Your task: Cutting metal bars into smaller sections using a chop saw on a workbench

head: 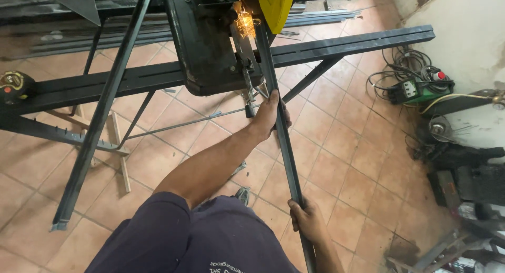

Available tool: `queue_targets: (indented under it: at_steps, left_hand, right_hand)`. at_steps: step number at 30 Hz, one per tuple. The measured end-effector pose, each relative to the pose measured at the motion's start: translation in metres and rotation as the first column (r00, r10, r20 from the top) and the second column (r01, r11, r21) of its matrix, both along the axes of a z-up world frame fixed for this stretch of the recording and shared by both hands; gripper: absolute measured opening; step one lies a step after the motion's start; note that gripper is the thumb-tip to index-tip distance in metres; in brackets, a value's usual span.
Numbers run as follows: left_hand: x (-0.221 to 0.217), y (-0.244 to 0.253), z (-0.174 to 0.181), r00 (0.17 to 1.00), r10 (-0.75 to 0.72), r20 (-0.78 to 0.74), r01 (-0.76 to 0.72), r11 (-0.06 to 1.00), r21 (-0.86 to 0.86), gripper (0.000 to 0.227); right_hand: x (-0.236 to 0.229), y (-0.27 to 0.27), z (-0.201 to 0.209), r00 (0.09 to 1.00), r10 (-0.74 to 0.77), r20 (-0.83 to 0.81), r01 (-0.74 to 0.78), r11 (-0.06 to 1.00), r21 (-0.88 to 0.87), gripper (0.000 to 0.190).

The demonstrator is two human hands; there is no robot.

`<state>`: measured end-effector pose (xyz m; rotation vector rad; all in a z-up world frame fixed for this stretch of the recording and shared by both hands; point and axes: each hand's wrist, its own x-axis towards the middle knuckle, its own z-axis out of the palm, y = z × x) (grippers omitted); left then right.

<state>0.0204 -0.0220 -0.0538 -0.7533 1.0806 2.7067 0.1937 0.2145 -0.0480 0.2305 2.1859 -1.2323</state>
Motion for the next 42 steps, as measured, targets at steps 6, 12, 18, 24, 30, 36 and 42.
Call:
queue_targets:
  at_steps: [6,12,18,24,30,36,42]
  left_hand:
    - [0.002,0.004,-0.007,0.999,-0.028,-0.034,0.026,0.999,-0.048,0.054]
    - [0.075,0.043,-0.024,0.889,-0.427,-0.167,0.372,0.884,-0.282,0.079]
    - [0.113,0.058,0.037,0.682,-0.696,-0.227,0.460,0.649,-0.606,0.058]
    - [0.111,0.075,0.033,0.730,-0.649,-0.214,0.424,0.676,-0.603,0.047]
    - [0.113,0.083,0.046,0.751,-0.636,-0.177,0.368,0.626,-0.688,0.038]
    - [0.112,0.089,0.058,0.778,-0.619,-0.106,0.371,0.590,-0.717,0.033]
    - [0.112,0.092,0.052,0.776,-0.623,-0.096,0.352,0.555,-0.754,0.036]
  right_hand:
    - [-0.002,0.008,-0.005,1.000,0.008,0.006,-0.007,0.999,-0.032,0.020]
    - [0.059,0.080,-0.100,0.989,-0.116,0.088,0.111,0.992,0.054,0.033]
    - [0.081,0.112,-0.161,0.999,-0.021,0.047,0.022,0.999,-0.032,0.033]
    - [0.071,0.125,-0.190,0.980,-0.098,0.174,0.116,0.988,-0.100,0.024]
    - [0.045,0.134,-0.173,0.968,0.088,0.235,-0.074,0.995,-0.066,0.033]
    - [0.032,0.137,-0.160,0.952,0.128,0.276,-0.096,0.987,-0.128,0.025]
    - [0.032,0.146,-0.174,0.953,0.131,0.274,-0.086,0.982,-0.169,0.024]
